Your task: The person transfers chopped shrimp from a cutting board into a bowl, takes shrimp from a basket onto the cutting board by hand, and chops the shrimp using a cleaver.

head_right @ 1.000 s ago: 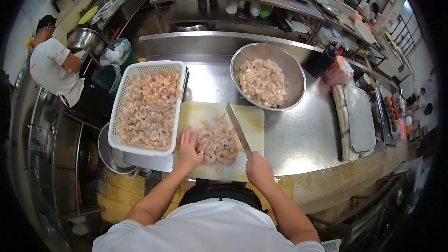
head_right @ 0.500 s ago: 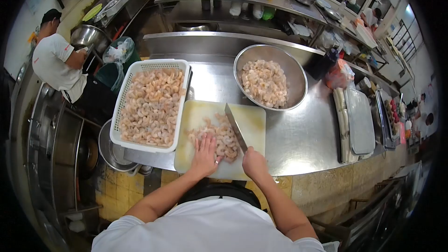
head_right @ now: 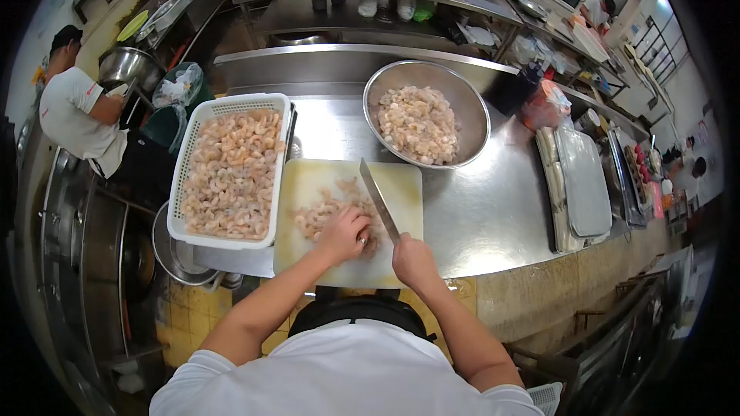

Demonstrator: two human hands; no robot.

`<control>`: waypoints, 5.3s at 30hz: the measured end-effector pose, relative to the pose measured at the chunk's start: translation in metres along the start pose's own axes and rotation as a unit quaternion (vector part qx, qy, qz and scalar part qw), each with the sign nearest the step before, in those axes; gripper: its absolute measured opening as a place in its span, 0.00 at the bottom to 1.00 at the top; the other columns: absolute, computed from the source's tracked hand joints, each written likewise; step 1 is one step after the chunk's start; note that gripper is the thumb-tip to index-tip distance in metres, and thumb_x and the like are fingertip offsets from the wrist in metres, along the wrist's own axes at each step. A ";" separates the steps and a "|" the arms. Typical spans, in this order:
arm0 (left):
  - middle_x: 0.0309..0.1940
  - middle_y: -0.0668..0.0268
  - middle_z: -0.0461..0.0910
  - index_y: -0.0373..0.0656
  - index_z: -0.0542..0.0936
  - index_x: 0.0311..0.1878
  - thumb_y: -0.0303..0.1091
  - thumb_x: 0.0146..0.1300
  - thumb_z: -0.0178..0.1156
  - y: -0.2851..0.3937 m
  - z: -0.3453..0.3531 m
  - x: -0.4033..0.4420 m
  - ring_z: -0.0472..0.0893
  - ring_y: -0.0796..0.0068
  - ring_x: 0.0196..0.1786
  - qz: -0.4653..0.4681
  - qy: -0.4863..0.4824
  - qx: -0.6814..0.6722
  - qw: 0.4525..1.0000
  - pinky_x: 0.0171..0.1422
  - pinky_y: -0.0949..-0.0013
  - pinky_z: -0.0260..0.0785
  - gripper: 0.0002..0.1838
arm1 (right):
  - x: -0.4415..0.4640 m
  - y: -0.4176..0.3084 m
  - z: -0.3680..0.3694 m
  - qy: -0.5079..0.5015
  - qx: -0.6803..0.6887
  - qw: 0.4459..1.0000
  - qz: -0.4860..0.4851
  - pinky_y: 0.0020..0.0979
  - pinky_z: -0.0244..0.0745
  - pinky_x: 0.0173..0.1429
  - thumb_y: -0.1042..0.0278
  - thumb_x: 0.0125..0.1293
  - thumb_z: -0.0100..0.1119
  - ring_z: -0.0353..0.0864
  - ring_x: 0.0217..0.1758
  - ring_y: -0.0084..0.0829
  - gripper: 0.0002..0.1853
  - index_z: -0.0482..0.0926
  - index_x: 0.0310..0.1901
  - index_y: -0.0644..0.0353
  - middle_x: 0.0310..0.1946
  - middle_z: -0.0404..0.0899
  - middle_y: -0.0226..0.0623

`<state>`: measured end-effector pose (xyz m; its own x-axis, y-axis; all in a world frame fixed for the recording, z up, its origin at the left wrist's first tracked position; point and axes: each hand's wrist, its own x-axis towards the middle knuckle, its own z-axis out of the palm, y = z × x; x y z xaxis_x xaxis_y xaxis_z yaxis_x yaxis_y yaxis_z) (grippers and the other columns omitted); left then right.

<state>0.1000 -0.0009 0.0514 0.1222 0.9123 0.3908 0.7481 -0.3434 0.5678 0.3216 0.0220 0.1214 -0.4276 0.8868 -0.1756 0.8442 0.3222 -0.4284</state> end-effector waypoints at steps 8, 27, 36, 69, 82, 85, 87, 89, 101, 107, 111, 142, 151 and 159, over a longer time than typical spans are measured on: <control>0.44 0.53 0.81 0.38 0.86 0.36 0.30 0.48 0.70 -0.032 0.020 0.022 0.81 0.50 0.55 0.016 -0.102 0.003 0.995 0.62 0.53 0.77 0.11 | -0.011 0.008 0.030 -0.055 -0.025 0.998 0.020 0.62 0.82 0.48 0.73 0.73 0.52 0.88 0.41 0.66 0.08 0.77 0.43 0.70 0.35 0.87 0.65; 0.47 0.55 0.81 0.41 0.84 0.43 0.34 0.56 0.72 -0.042 -0.009 0.007 0.81 0.48 0.55 -0.225 0.094 -0.038 0.969 0.62 0.49 0.75 0.13 | -0.007 -0.016 -0.007 -0.051 0.005 0.998 0.021 0.63 0.82 0.51 0.75 0.71 0.50 0.87 0.42 0.71 0.09 0.75 0.45 0.73 0.35 0.85 0.72; 0.47 0.56 0.81 0.40 0.84 0.43 0.34 0.57 0.72 -0.032 -0.015 -0.002 0.80 0.49 0.56 -0.233 0.048 -0.038 0.971 0.62 0.51 0.75 0.13 | 0.002 -0.026 -0.015 -0.058 -0.003 0.998 0.020 0.64 0.81 0.52 0.75 0.69 0.52 0.87 0.42 0.70 0.09 0.75 0.45 0.72 0.37 0.85 0.69; 0.50 0.49 0.81 0.38 0.87 0.48 0.26 0.65 0.62 -0.107 -0.013 0.071 0.81 0.43 0.55 -0.200 -0.031 -0.029 0.979 0.63 0.50 0.76 0.11 | -0.024 -0.017 -0.031 -0.027 0.087 0.993 0.081 0.66 0.77 0.50 0.67 0.78 0.54 0.84 0.41 0.73 0.13 0.75 0.44 0.72 0.34 0.83 0.71; 0.45 0.50 0.83 0.37 0.85 0.45 0.22 0.61 0.63 -0.036 0.009 0.024 0.83 0.45 0.50 -0.202 0.075 -0.111 0.970 0.57 0.51 0.77 0.10 | 0.006 -0.010 -0.011 -0.075 -0.030 0.996 0.034 0.62 0.82 0.49 0.74 0.72 0.53 0.87 0.41 0.68 0.08 0.75 0.45 0.72 0.34 0.85 0.68; 0.47 0.51 0.83 0.38 0.84 0.47 0.24 0.62 0.64 -0.045 0.009 0.021 0.83 0.46 0.51 -0.196 0.013 -0.098 0.976 0.58 0.52 0.77 0.10 | 0.027 0.001 0.018 -0.067 -0.019 0.998 0.009 0.63 0.81 0.47 0.69 0.76 0.52 0.86 0.38 0.71 0.12 0.73 0.42 0.74 0.31 0.83 0.71; 0.46 0.52 0.83 0.38 0.84 0.46 0.25 0.62 0.65 -0.044 0.011 0.021 0.83 0.46 0.50 -0.206 0.034 -0.109 0.972 0.58 0.51 0.77 0.10 | 0.033 0.004 0.015 -0.062 -0.015 0.998 0.006 0.62 0.82 0.48 0.72 0.73 0.52 0.87 0.40 0.69 0.10 0.75 0.44 0.73 0.33 0.85 0.69; 0.45 0.52 0.83 0.38 0.84 0.45 0.26 0.62 0.65 -0.042 0.013 0.022 0.83 0.46 0.50 -0.218 0.050 -0.116 0.968 0.58 0.51 0.77 0.09 | 0.032 0.005 0.005 -0.059 -0.009 0.998 0.010 0.61 0.83 0.48 0.73 0.72 0.52 0.88 0.41 0.67 0.09 0.75 0.45 0.73 0.35 0.86 0.68; 0.42 0.54 0.83 0.39 0.84 0.41 0.28 0.61 0.67 -0.037 0.006 0.014 0.82 0.48 0.49 -0.209 0.062 -0.049 0.975 0.56 0.50 0.77 0.06 | 0.042 -0.006 0.022 -0.068 -0.020 0.997 -0.005 0.63 0.82 0.48 0.72 0.74 0.53 0.87 0.40 0.70 0.09 0.74 0.44 0.72 0.32 0.84 0.71; 0.41 0.55 0.83 0.40 0.84 0.40 0.30 0.60 0.69 -0.037 0.007 0.014 0.84 0.47 0.45 -0.257 0.094 -0.108 0.956 0.52 0.50 0.79 0.07 | 0.018 -0.026 -0.023 -0.094 -0.013 0.995 0.014 0.62 0.82 0.50 0.72 0.72 0.53 0.87 0.41 0.70 0.10 0.75 0.46 0.72 0.35 0.85 0.70; 0.41 0.55 0.83 0.40 0.85 0.40 0.30 0.59 0.70 -0.045 0.011 0.008 0.85 0.48 0.44 -0.239 0.082 -0.061 0.966 0.50 0.51 0.79 0.07 | 0.037 -0.014 0.025 -0.087 -0.016 0.996 -0.020 0.64 0.81 0.49 0.70 0.74 0.54 0.86 0.40 0.71 0.11 0.75 0.45 0.73 0.34 0.84 0.71; 0.36 0.56 0.85 0.40 0.84 0.38 0.24 0.58 0.68 -0.048 0.003 -0.004 0.87 0.56 0.38 -0.300 0.114 -0.130 0.938 0.47 0.57 0.81 0.05 | 0.064 0.012 0.008 -0.051 -0.005 0.999 -0.015 0.63 0.80 0.49 0.69 0.76 0.53 0.85 0.41 0.71 0.11 0.75 0.44 0.72 0.33 0.84 0.71; 0.41 0.57 0.85 0.41 0.87 0.41 0.30 0.58 0.71 -0.025 -0.016 0.004 0.85 0.52 0.49 -0.195 0.065 -0.099 0.974 0.55 0.55 0.80 0.08 | 0.033 0.000 0.014 -0.066 -0.011 0.998 -0.008 0.62 0.82 0.49 0.74 0.72 0.51 0.86 0.42 0.70 0.09 0.75 0.44 0.72 0.35 0.85 0.72; 0.43 0.58 0.84 0.41 0.87 0.40 0.31 0.56 0.72 -0.037 0.000 -0.001 0.83 0.51 0.51 -0.100 0.076 -0.057 0.990 0.58 0.52 0.77 0.09 | 0.009 -0.023 -0.004 -0.086 -0.019 0.996 -0.002 0.62 0.83 0.49 0.73 0.71 0.53 0.88 0.41 0.68 0.09 0.75 0.46 0.72 0.34 0.85 0.69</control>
<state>0.0720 0.0108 0.0297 -0.1265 0.9235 0.3622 0.6673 -0.1910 0.7199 0.2999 0.0235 0.1335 -0.4768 0.8171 -0.3241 0.8526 0.3403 -0.3966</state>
